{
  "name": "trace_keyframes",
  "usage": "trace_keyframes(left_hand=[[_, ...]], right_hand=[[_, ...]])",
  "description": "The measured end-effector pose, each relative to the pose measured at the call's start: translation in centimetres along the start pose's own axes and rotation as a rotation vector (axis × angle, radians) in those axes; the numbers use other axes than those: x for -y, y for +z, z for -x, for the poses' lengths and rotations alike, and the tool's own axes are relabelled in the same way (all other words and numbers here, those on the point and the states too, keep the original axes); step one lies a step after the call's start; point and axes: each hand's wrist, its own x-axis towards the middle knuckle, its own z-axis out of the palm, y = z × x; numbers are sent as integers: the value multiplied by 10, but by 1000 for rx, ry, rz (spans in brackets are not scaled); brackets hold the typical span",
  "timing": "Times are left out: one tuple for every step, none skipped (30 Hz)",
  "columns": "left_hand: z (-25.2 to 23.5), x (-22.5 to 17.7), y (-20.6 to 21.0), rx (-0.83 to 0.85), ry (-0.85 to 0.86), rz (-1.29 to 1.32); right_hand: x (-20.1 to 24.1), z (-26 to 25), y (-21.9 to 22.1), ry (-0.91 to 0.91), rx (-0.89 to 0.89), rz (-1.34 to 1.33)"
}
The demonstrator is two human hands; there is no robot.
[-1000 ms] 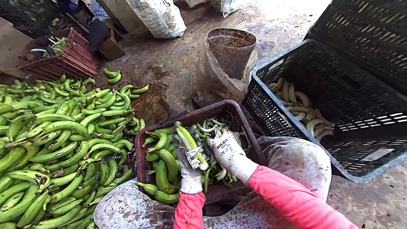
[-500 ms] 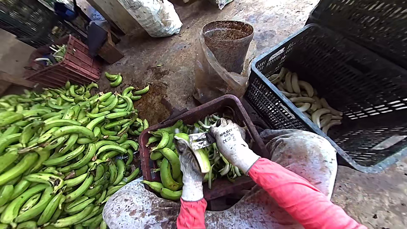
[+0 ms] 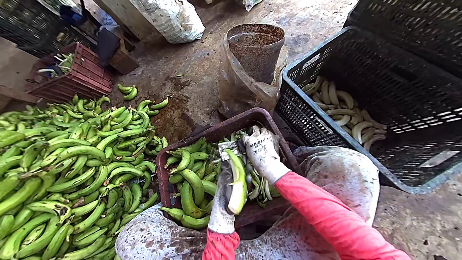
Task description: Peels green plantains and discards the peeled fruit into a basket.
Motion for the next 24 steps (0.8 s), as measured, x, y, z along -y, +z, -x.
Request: trace_keyframes(left_hand=[[3,1,-5,46,-89,-47],[4,2,-7,55,-101,-136],[4,3,-8,29,-61,-232],[4,3,-7,-18,15,-301],[0,1,-7,-74,106,-314],[-4,-3,-7,-109,201,-305],[-9,-7,-7,-160,301,-286],[-14,-9,-8,-214,416,-262],[-18,-10,-13,-251,535,-260],[-23,-11,-16,-274,647,-281],[-28,-12,-18,-279,735,-244],[-33,-14,-18,-291,788,-146],[-37,-17,-17,-298,796,-9],[-42,-20,-18,-272,798,119],[-43,-22,-16,-257,801,206],[-42,-24,-13,-262,813,254],[-39,-23,-9,-267,838,246],[-38,-23,-9,-289,858,242],[-40,-22,-11,-305,853,249],[-43,-20,-15,-294,836,251],[-46,-18,-21,-274,806,249],[-44,-17,-20,-263,751,202],[-40,-17,-17,-256,672,137],[-35,-15,-13,-260,600,51]], right_hand=[[-5,-9,1,43,-13,10],[-10,-15,1,88,-17,11],[-13,-18,-1,124,-16,15],[-13,-17,-4,146,-6,15],[-11,-15,-8,146,5,0],[-8,-11,-12,135,24,-2],[-5,-6,-13,112,44,-7],[-2,-1,-12,85,65,-1],[2,5,-10,62,88,11],[5,11,-7,39,111,20],[9,15,-5,13,129,36],[13,19,-4,-16,147,50],[16,23,-4,-52,151,61],[19,28,-4,-85,149,67],[21,31,-4,-112,147,64],[22,33,-4,-134,159,62],[22,35,-4,-146,179,58],[22,35,-3,-156,183,46],[22,34,-2,-156,178,39],[21,33,0,-150,171,51],[20,32,2,-145,160,64],[20,31,4,-132,158,64],[21,31,4,-119,156,50],[21,29,3,-109,141,26]])
